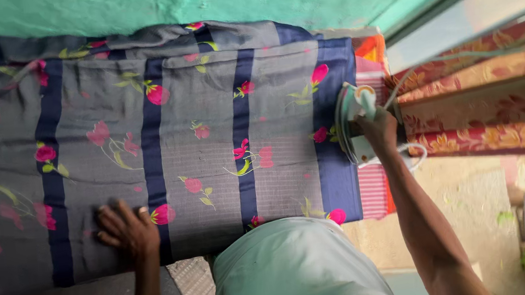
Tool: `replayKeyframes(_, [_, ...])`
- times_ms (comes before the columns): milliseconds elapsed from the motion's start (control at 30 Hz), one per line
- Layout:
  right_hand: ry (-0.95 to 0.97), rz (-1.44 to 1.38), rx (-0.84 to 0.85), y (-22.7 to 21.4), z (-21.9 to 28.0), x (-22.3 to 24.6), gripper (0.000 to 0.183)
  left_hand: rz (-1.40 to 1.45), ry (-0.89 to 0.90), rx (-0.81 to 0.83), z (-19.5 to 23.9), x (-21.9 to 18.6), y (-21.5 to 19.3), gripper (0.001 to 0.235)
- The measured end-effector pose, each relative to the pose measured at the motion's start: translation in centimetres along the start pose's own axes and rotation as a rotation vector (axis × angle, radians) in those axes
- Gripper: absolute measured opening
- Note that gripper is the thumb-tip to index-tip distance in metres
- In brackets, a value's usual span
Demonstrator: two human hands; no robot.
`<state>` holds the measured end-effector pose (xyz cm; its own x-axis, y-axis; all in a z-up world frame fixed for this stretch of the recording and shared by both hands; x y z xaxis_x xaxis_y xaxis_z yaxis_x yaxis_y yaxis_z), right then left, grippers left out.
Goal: The person irons a floral patterned cloth using an iron, pressing it flat across a padded surface and then folding and ironing another section.
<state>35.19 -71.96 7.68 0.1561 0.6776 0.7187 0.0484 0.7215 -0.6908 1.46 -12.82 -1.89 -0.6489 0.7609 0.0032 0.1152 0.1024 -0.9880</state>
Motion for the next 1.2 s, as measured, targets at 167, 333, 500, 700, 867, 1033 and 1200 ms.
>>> replayKeyframes(167, [-0.09, 0.03, -0.059, 3.0, 1.0, 4.9, 0.034, 0.129, 0.216, 0.177, -7.0, -8.0, 1.3, 0.064])
replayKeyframes(333, [0.072, 0.093, -0.21, 6.0, -1.4, 5.5, 0.036, 0.106, 0.087, 0.092, -12.5, -11.3, 0.7, 0.056])
replayKeyframes(500, [0.119, 0.11, -0.341, 6.2, -9.5, 5.1, 0.03, 0.056, 0.034, 0.058, -15.0, -12.7, 0.5, 0.057])
replayKeyframes(700, [0.225, 0.089, -0.269, 5.2, -14.9, 5.0, 0.04, 0.089, 0.006, 0.076, -16.1, -12.6, 0.7, 0.061])
replayKeyframes(867, [0.149, 0.145, -0.185, 4.5, -11.2, 2.9, 0.038, 0.087, -0.004, 0.107, -16.7, -12.9, 0.5, 0.062])
replayKeyframes(1033, [0.133, 0.16, -0.157, 3.7, -0.8, 2.0, 0.034, 0.085, 0.007, 0.117, -16.3, -12.4, 0.9, 0.061])
replayKeyframes(1200, [0.228, 0.114, -0.085, 2.4, 6.5, 2.6, 0.039, 0.079, 0.001, 0.115, -16.5, -12.2, 1.3, 0.062])
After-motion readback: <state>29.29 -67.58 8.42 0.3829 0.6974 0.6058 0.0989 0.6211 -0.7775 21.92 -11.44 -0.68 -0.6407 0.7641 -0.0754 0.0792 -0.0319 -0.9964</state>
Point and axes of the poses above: each hand's wrist, its own z-axis away from the middle knuckle, its own y-axis out of the palm, x = y × z, the point moved 1 cm from there along -z, towards the middle knuckle, and after that the axes turned 7 degrees about -z, right-handed, at the moved point
